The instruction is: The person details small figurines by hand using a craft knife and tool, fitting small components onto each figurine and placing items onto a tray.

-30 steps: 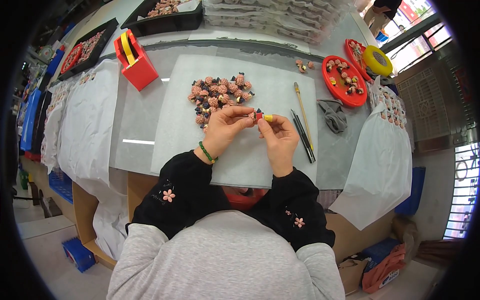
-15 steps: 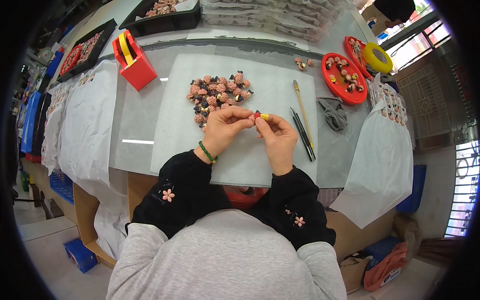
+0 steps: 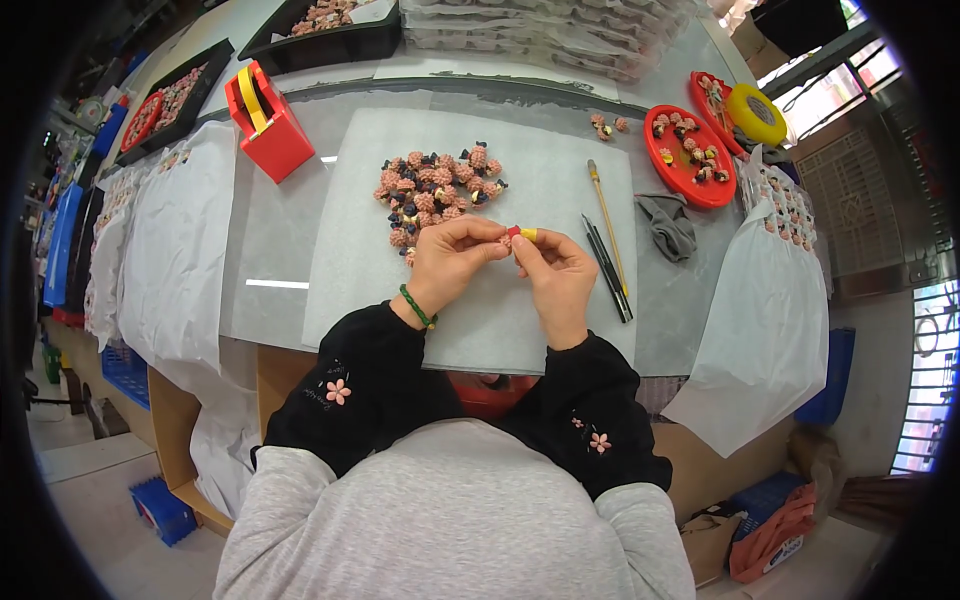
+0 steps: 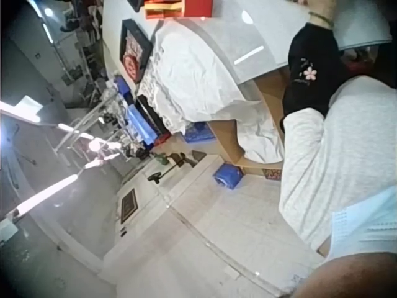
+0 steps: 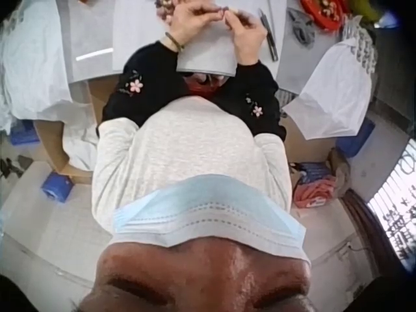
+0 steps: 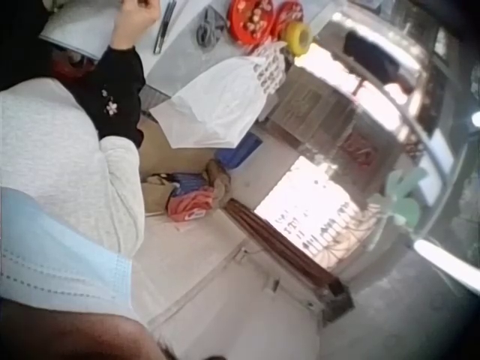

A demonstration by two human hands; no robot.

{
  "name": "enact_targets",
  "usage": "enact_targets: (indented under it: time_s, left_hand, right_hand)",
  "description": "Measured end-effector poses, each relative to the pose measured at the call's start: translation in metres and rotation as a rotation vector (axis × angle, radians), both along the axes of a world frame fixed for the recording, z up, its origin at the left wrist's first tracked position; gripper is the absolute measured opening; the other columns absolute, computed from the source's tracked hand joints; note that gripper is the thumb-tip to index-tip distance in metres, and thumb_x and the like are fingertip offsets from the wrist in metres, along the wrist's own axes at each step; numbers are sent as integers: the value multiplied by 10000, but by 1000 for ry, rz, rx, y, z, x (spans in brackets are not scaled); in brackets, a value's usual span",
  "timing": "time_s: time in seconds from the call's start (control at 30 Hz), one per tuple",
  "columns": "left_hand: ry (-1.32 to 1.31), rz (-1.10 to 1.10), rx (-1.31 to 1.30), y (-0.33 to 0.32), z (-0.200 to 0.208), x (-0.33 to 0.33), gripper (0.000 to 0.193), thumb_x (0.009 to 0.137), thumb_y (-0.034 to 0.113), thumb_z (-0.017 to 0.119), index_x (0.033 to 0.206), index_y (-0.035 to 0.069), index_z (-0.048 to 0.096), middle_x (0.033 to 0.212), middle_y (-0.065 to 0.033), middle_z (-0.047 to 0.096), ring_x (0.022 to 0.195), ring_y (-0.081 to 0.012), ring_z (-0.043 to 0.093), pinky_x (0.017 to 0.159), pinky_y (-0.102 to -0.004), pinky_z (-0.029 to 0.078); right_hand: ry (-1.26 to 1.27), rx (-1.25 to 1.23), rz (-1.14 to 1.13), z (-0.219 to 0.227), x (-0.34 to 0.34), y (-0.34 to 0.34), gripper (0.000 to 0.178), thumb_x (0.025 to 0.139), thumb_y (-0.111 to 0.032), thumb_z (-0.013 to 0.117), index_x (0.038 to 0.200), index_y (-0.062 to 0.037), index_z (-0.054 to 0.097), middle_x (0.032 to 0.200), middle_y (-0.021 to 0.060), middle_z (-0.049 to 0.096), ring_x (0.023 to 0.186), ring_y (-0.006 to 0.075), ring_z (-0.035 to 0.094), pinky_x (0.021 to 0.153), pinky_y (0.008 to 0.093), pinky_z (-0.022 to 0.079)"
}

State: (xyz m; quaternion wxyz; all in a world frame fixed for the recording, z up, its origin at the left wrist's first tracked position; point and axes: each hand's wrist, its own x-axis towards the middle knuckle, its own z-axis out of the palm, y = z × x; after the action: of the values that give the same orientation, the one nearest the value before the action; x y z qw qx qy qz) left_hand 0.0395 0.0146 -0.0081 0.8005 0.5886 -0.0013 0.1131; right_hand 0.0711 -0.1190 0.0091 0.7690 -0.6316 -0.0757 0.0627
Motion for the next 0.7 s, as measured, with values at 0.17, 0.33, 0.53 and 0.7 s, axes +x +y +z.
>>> enact_targets:
  time_s: [0.17,0.33,0.53,0.7]
  left_hand:
    - [-8,32,-16,-2,-1,3,141,708,-54,627,848,-40,615,854,-81,604,773,-126,582,698,-236,489]
    - [-12,44,-92,-1,0,4,137,706,-51,629,842,-37,613,836,-72,611,753,-115,583,683,-223,487]
    - [35,24,-58,8,1,3,162,734,-37,617,894,-43,589,881,-97,605,796,-140,592,727,-243,491]
    - [82,-25,-45,0,10,8,177,768,44,618,921,-31,571,863,-97,611,768,-130,595,701,-237,488]
  right_hand:
    - [-5,-22,13,2,1,-1,133,746,-3,622,862,52,588,748,68,597,597,86,531,506,184,409]
    - [-30,-25,21,0,4,2,123,744,-9,626,849,44,588,742,64,596,598,84,534,503,184,413]
    - [-52,-22,42,-1,5,11,87,750,-2,615,826,30,588,742,61,596,597,85,534,510,190,418]
    - [-84,25,10,3,4,2,100,760,4,598,854,39,591,757,62,596,645,102,561,548,196,445]
